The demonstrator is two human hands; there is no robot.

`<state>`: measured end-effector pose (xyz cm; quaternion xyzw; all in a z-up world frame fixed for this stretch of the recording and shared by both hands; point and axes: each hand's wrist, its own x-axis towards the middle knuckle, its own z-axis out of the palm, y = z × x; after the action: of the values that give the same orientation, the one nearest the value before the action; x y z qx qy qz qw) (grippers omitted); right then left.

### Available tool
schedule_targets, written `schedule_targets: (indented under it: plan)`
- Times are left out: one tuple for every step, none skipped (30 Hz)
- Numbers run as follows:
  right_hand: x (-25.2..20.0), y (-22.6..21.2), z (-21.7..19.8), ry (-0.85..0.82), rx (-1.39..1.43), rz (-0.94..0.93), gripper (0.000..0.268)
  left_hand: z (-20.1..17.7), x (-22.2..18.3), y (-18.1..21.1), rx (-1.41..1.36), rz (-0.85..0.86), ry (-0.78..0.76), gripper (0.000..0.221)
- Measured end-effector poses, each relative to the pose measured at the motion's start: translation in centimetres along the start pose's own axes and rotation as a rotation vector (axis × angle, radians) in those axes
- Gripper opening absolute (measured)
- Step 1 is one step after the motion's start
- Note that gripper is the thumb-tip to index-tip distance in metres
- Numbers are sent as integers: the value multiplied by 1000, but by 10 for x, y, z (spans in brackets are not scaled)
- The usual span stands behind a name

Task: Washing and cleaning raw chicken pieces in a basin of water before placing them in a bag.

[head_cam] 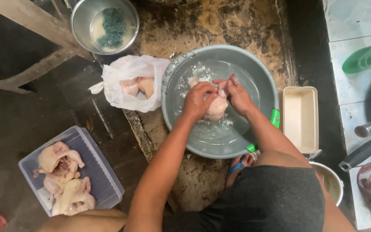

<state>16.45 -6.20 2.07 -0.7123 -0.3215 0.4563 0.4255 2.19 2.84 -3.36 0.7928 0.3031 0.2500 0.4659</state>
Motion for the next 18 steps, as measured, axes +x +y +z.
schedule_targets:
  plan:
    - [10, 24, -2, -15, 201, -43, 60, -2, -3, 4, 21, 43, -5, 24]
    - [24, 45, -5, -26, 399, -94, 63, -5, 0, 8, 43, 94, -7, 25]
    - [29, 49, -6, -25, 395, -99, 63, 2, -1, 2, 42, 99, -3, 25]
    - [32, 54, -4, -8, 475, -113, 61, 9, -5, -4, 114, 62, -39, 32]
    - [35, 60, -3, 10, 555, -126, 60, 17, -10, -10, 186, 24, -75, 40]
    - [36, 65, -2, 10, 555, -123, 60, 17, -13, -3, 185, 22, -77, 40]
    - [38, 70, -1, 40, 560, -115, 57, 18, -15, 4, 184, -15, -86, 45]
    - [41, 74, -1, 69, 562, -110, 54, 18, -16, 11, 183, -50, -91, 49]
    - [37, 65, 3, 68, 560, -109, 54, 21, -16, 7, 182, -51, -89, 49]
    - [32, 56, 6, 58, 600, -130, 56, 24, -17, 2, 180, -78, -86, 44]
    - [27, 47, 9, 47, 640, -151, 57, 28, -18, -2, 177, -106, -82, 39]
    - [29, 54, 9, 47, 637, -149, 57, 27, -16, 0, 174, -108, -81, 39]
    - [32, 60, 9, 19, 650, -204, 61, 25, -14, 2, 218, -106, -133, 33]
    - [36, 66, 11, -12, 666, -261, 64, 21, -12, 4, 266, -104, -183, 30]
    - [34, 61, 13, -17, 665, -260, 64, 22, -13, 5, 266, -107, -180, 30]
    - [31, 56, 16, -17, 627, -285, 66, 21, -15, 6, 247, -130, -143, 28]
    - [28, 52, 19, -18, 590, -310, 67, 21, -18, 7, 227, -152, -106, 31]
    - [27, 51, 20, -20, 590, -310, 67, 26, -19, 6, 228, -154, -105, 31]
